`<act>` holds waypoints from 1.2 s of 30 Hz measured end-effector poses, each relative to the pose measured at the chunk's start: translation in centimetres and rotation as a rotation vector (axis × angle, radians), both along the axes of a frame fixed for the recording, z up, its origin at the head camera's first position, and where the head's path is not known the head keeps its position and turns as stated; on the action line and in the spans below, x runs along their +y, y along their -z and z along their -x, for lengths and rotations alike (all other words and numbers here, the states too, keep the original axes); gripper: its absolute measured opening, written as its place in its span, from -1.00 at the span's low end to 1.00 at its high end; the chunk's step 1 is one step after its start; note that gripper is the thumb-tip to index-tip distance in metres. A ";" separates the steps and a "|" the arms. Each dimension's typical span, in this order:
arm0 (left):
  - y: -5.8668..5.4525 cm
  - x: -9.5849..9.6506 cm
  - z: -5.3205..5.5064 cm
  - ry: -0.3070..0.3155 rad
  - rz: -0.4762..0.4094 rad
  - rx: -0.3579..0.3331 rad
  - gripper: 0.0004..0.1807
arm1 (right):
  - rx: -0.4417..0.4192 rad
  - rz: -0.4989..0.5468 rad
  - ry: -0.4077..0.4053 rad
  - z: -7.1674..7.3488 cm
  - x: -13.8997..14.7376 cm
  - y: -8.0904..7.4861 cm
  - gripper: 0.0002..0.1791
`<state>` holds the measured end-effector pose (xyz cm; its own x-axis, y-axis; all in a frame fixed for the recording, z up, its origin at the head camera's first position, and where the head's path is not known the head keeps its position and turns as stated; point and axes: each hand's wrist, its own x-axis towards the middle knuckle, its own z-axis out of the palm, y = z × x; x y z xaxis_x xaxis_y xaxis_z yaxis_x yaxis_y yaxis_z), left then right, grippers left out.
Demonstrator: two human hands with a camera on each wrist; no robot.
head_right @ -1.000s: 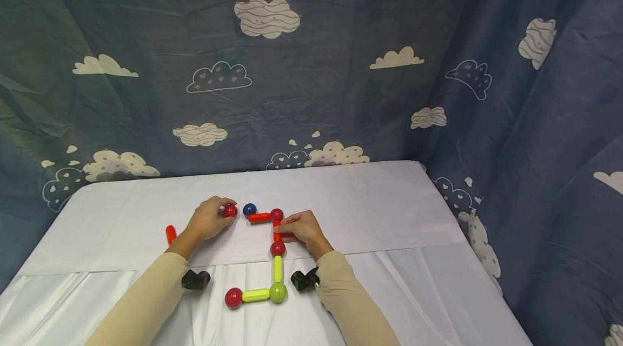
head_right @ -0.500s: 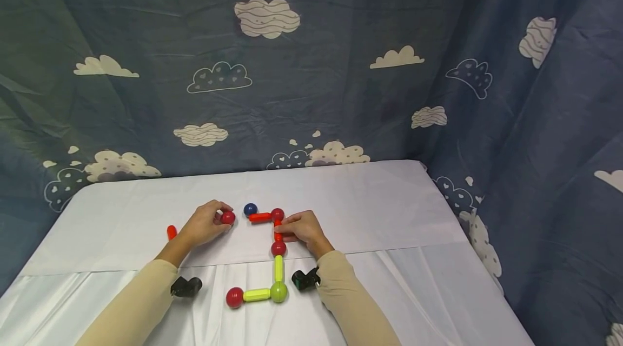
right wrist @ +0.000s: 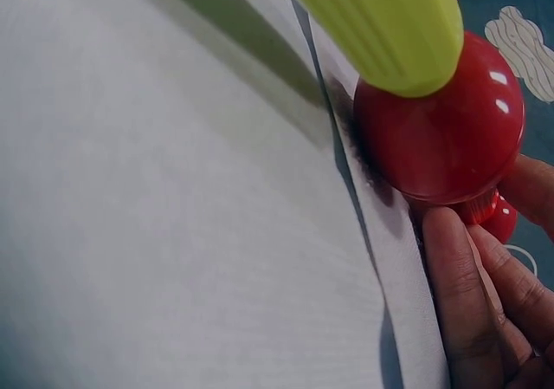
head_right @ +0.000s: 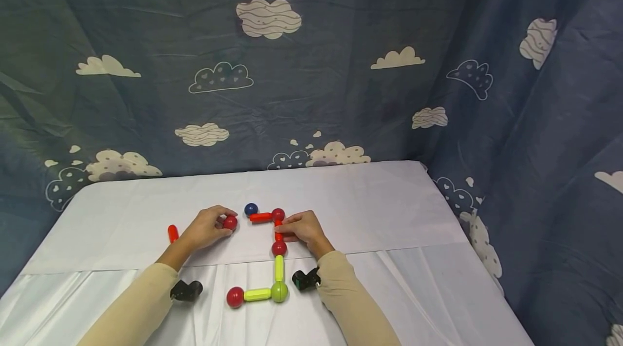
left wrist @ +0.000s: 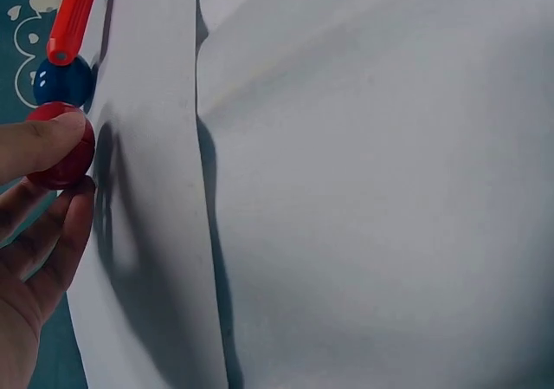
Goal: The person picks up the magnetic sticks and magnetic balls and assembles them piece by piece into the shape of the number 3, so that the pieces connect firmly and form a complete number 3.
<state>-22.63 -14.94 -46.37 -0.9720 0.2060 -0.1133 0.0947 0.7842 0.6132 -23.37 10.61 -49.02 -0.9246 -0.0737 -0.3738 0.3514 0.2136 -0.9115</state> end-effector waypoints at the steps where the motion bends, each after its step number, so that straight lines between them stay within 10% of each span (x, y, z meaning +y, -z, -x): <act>1: 0.0 0.1 0.0 0.000 -0.005 0.000 -0.50 | 0.000 -0.001 0.001 0.0 0.0 0.0 -0.75; 36: 0.7 2.5 0.8 -0.030 -0.072 0.060 -0.57 | -0.035 -0.043 0.024 0.0 -0.1 -0.2 -0.73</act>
<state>-23.42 -12.45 -47.10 -0.9824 0.1822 -0.0410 0.1099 0.7414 0.6620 -23.37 10.52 -48.87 -0.9122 -0.0346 -0.4084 0.3887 0.2430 -0.8888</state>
